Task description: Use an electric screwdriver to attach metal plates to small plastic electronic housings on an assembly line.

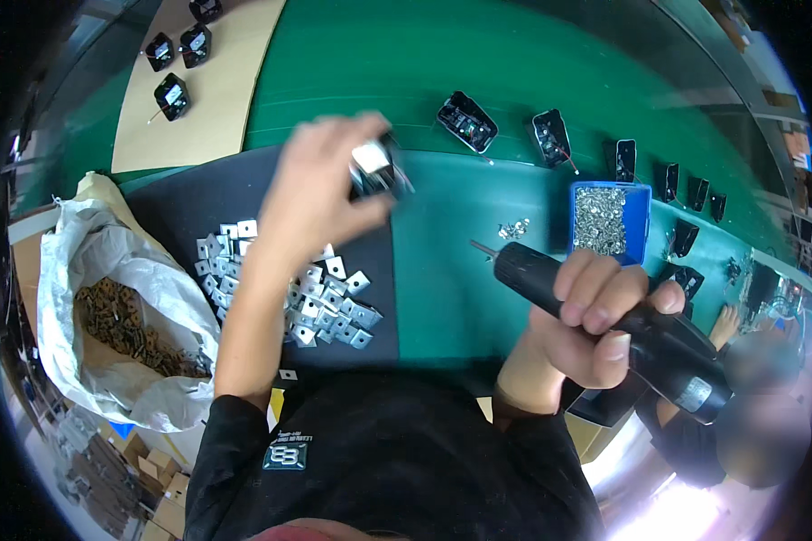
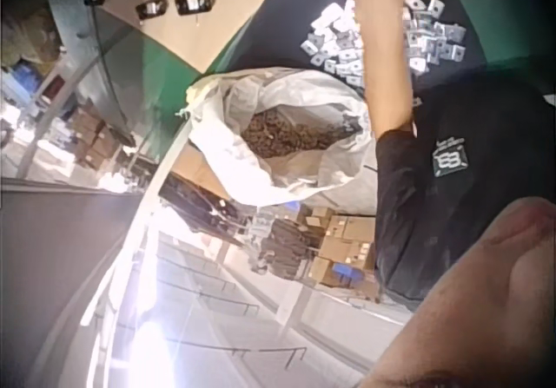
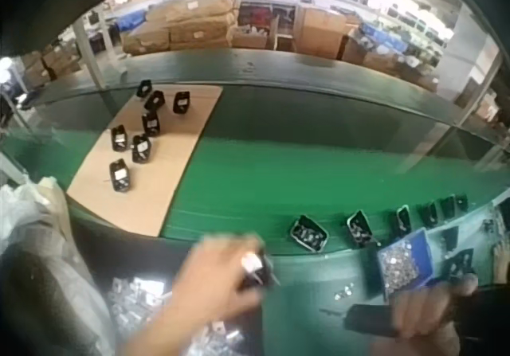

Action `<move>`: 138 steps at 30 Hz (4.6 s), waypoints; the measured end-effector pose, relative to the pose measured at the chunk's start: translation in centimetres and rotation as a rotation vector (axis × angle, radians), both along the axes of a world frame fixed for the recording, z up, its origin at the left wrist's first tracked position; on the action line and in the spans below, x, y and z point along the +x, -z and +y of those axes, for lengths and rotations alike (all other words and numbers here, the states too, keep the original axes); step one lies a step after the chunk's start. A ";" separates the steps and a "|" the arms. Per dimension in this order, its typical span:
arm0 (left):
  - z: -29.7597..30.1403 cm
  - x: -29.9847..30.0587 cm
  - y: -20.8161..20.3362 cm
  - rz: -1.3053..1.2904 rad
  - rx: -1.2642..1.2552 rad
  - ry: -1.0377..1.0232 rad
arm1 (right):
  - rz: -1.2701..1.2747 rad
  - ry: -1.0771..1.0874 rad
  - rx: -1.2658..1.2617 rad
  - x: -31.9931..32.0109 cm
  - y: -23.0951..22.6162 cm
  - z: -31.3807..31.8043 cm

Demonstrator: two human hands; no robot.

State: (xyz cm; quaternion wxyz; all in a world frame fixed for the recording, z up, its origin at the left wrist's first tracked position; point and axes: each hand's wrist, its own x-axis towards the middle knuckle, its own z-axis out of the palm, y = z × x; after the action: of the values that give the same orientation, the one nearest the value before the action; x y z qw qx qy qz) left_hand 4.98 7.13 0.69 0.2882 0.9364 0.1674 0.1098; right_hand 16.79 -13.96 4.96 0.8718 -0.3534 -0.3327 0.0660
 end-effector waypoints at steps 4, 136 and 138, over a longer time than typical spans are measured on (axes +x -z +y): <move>9.8 -1.8 1.9 -0.108 0.185 -0.464 | 0.047 -0.012 -0.069 0.2 0.7 -0.5; -6.0 1.8 2.0 0.009 -0.289 -0.056 | 0.286 -0.048 -0.198 -2.7 0.3 -2.8; -5.9 1.9 1.8 0.013 -0.227 -0.076 | 0.262 -0.040 -0.162 -2.5 0.3 -2.8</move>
State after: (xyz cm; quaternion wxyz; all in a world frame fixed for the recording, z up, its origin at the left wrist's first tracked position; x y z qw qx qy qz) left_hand 6.90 1.26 -1.08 0.3870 0.8914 0.2160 0.0951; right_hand 14.26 -16.79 4.71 0.8750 -0.4042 -0.2166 0.1555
